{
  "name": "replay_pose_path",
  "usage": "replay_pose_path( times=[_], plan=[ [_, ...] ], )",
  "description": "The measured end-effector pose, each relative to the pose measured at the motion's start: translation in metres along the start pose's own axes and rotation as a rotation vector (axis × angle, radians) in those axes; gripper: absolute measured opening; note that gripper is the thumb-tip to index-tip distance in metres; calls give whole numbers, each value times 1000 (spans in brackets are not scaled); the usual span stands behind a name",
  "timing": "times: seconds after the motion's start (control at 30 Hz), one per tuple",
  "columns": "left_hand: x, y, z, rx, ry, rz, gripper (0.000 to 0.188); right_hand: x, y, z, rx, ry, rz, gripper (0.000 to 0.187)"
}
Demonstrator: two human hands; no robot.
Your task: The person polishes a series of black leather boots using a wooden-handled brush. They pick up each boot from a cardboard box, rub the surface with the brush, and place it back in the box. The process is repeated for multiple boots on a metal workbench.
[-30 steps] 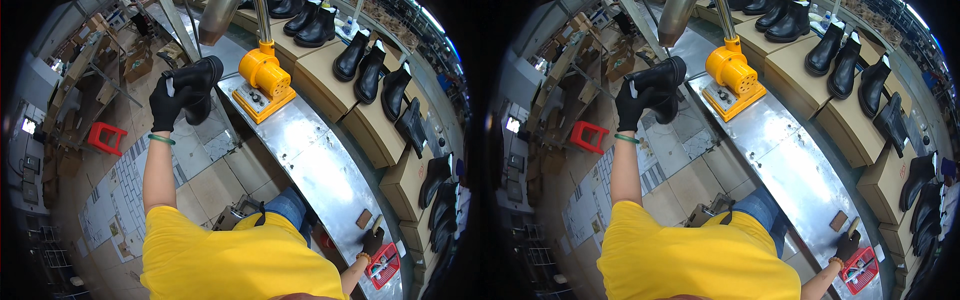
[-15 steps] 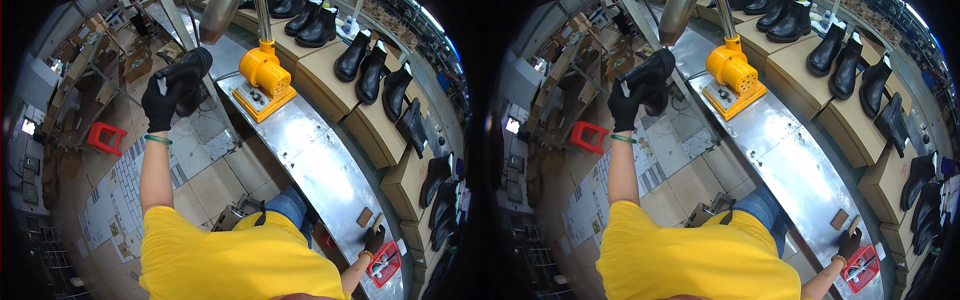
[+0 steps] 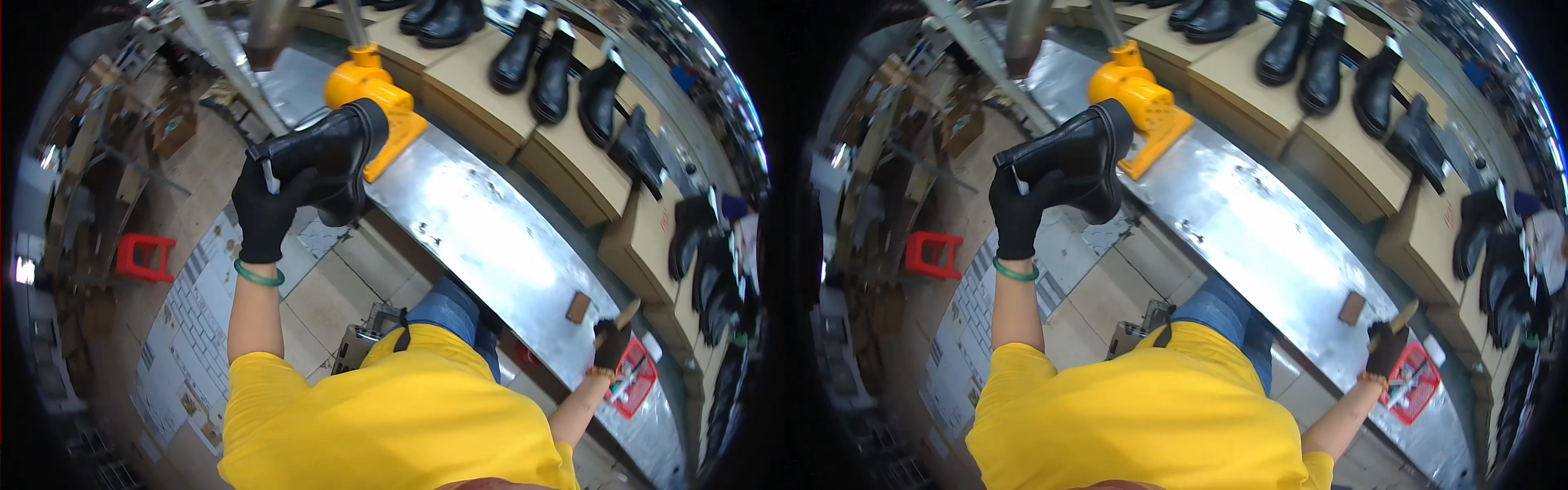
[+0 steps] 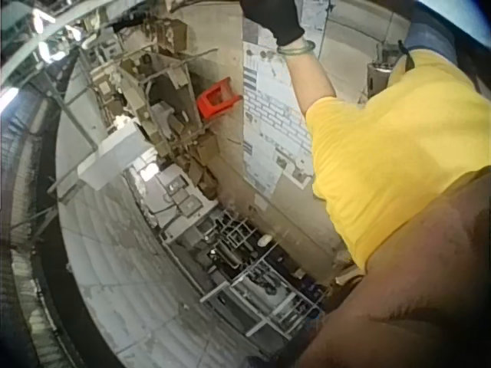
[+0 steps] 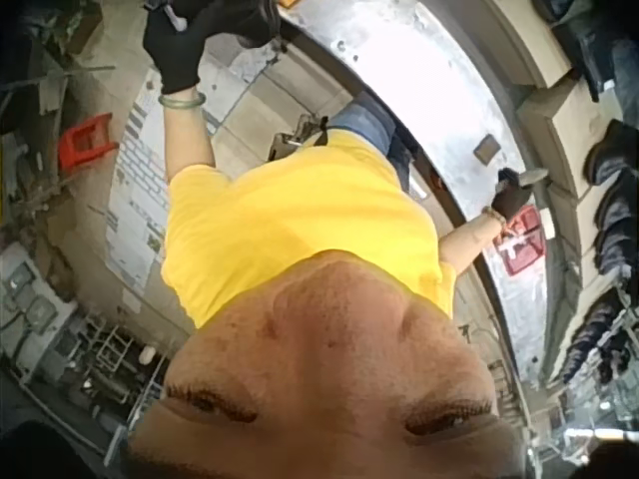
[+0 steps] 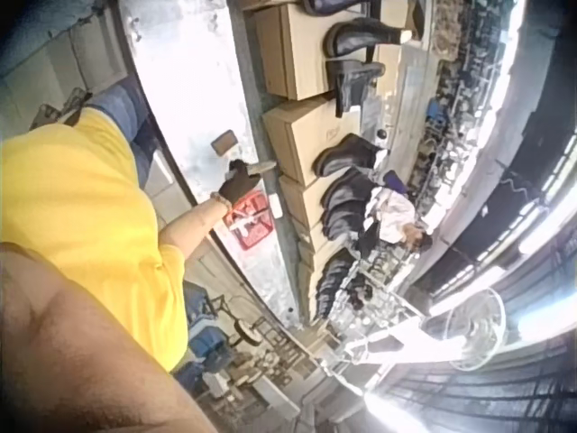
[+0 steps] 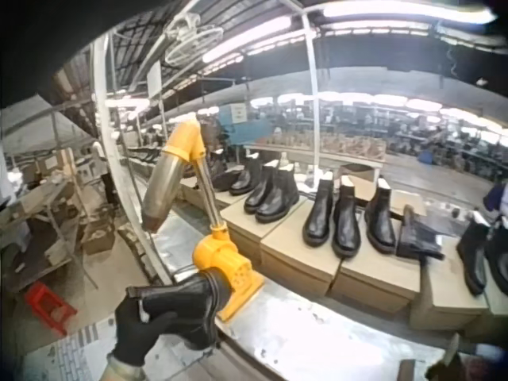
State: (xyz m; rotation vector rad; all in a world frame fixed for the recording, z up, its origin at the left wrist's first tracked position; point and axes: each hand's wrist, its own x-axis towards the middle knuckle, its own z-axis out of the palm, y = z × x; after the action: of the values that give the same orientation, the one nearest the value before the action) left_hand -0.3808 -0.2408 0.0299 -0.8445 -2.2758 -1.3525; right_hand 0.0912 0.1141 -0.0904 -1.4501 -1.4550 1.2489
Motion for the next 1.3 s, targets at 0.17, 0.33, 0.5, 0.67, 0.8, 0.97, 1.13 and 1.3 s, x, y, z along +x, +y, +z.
replay_pose_path(
  times=[0.17, 0.33, 0.5, 0.67, 0.8, 0.97, 1.13, 1.3],
  plan=[
    [-27, 64, 76, -316, -191, -14, 44, -7, -57, 35, -417, -64, -662, 40],
    [-62, 116, 149, -579, -365, 97, 44, -19, -135, 110, 1069, -262, -299, 19],
    [-81, 148, 173, -611, -557, 116, 42, -9, -177, 128, 1279, -492, -210, 35],
    [-86, 154, 177, -588, -596, 102, 42, -8, -176, 136, 1145, -307, -260, 43],
    [-84, 148, 179, -605, -598, 108, 42, -10, -177, 142, 1045, -230, -225, 37],
    [-81, 142, 187, -690, -542, 267, 49, -12, -182, 146, 994, -194, -174, 33],
    [-83, 138, 185, -717, -618, 284, 48, -13, -180, 152, 1018, -184, -175, 23],
    [-89, 134, 185, -675, -577, 339, 43, -22, -167, 167, 712, -171, -679, 9]
  ],
)
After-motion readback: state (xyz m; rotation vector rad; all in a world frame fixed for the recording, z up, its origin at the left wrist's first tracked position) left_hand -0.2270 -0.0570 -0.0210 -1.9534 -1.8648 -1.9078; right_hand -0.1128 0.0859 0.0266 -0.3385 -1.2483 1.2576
